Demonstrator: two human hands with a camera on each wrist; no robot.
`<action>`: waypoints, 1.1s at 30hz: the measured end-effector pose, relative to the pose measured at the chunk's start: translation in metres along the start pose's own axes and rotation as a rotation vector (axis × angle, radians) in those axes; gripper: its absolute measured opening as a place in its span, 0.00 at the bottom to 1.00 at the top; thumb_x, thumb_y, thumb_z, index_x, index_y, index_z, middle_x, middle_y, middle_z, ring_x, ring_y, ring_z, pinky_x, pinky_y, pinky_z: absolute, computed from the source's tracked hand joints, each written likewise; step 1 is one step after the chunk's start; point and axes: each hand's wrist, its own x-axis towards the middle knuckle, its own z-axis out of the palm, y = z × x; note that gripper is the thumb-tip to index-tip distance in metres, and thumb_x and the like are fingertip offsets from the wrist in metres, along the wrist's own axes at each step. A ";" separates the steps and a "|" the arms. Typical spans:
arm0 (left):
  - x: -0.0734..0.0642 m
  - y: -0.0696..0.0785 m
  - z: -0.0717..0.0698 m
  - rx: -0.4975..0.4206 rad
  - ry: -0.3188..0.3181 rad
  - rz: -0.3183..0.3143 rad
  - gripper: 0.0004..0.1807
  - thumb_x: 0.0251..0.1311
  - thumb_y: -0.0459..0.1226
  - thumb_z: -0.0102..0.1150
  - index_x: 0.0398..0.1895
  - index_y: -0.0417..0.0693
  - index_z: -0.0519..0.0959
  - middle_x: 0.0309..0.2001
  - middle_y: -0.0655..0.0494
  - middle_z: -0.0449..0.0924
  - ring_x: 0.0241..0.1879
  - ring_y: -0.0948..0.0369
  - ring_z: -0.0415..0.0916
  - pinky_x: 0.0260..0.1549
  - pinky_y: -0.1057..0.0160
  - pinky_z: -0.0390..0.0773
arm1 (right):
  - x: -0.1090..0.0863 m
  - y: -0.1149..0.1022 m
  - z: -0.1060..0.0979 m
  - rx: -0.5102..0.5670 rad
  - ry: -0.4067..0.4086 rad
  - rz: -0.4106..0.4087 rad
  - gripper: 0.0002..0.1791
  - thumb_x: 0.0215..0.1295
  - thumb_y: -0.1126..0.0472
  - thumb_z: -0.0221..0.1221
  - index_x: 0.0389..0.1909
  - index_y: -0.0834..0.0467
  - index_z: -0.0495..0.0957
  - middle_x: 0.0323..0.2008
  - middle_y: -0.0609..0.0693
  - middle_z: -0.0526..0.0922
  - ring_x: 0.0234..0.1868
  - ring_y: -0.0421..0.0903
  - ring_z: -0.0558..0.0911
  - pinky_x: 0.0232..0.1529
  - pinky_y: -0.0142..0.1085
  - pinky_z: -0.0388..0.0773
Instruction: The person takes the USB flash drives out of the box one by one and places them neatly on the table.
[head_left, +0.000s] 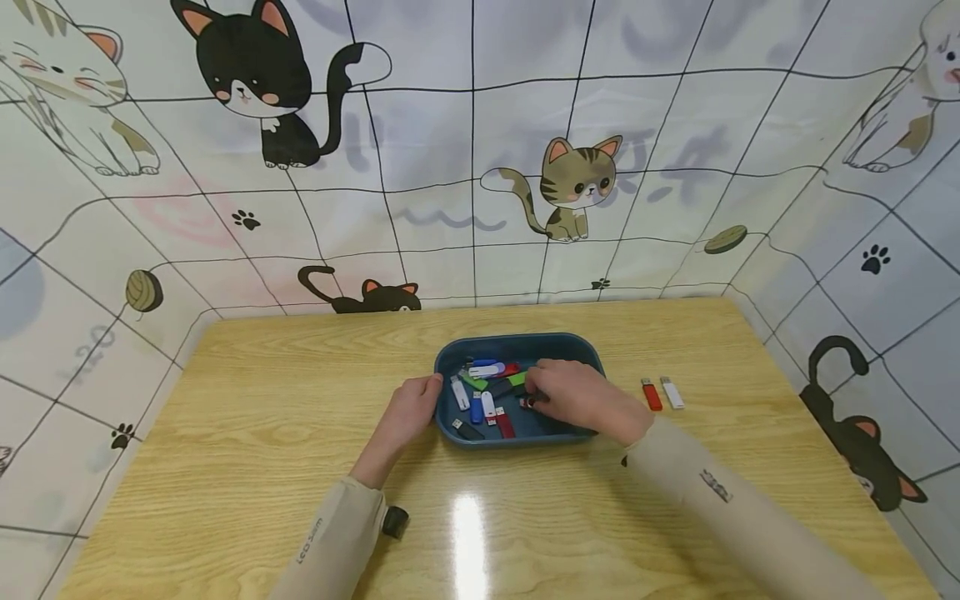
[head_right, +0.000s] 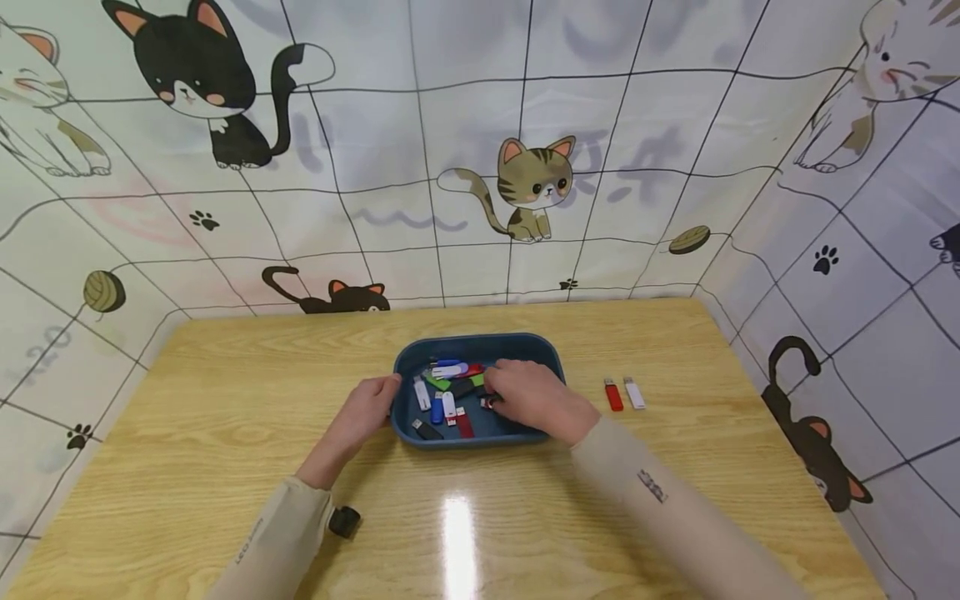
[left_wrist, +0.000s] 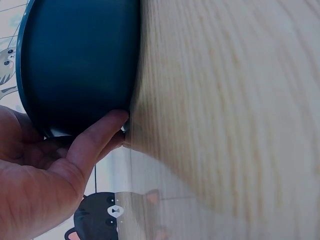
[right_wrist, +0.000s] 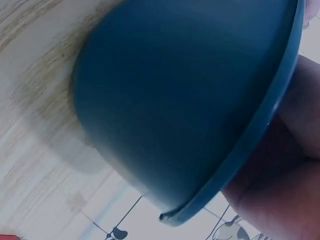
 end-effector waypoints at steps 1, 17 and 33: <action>0.000 0.000 0.000 -0.004 0.000 -0.004 0.25 0.82 0.43 0.38 0.25 0.41 0.73 0.19 0.56 0.67 0.20 0.60 0.64 0.24 0.63 0.64 | 0.000 -0.001 0.000 -0.014 0.005 -0.018 0.09 0.66 0.59 0.71 0.41 0.57 0.83 0.35 0.47 0.80 0.32 0.42 0.75 0.35 0.37 0.78; -0.001 0.000 -0.001 -0.019 -0.003 -0.007 0.24 0.82 0.43 0.39 0.26 0.41 0.74 0.19 0.56 0.67 0.20 0.59 0.64 0.24 0.63 0.64 | 0.010 -0.005 0.014 -0.059 -0.002 0.007 0.12 0.65 0.57 0.72 0.28 0.57 0.80 0.22 0.46 0.75 0.23 0.43 0.70 0.26 0.36 0.64; -0.002 0.002 -0.001 -0.011 -0.007 -0.007 0.25 0.82 0.43 0.38 0.27 0.40 0.74 0.20 0.56 0.68 0.21 0.59 0.65 0.24 0.63 0.64 | 0.002 0.001 0.008 0.041 0.005 0.054 0.09 0.69 0.58 0.68 0.29 0.55 0.82 0.22 0.43 0.75 0.24 0.43 0.71 0.27 0.35 0.66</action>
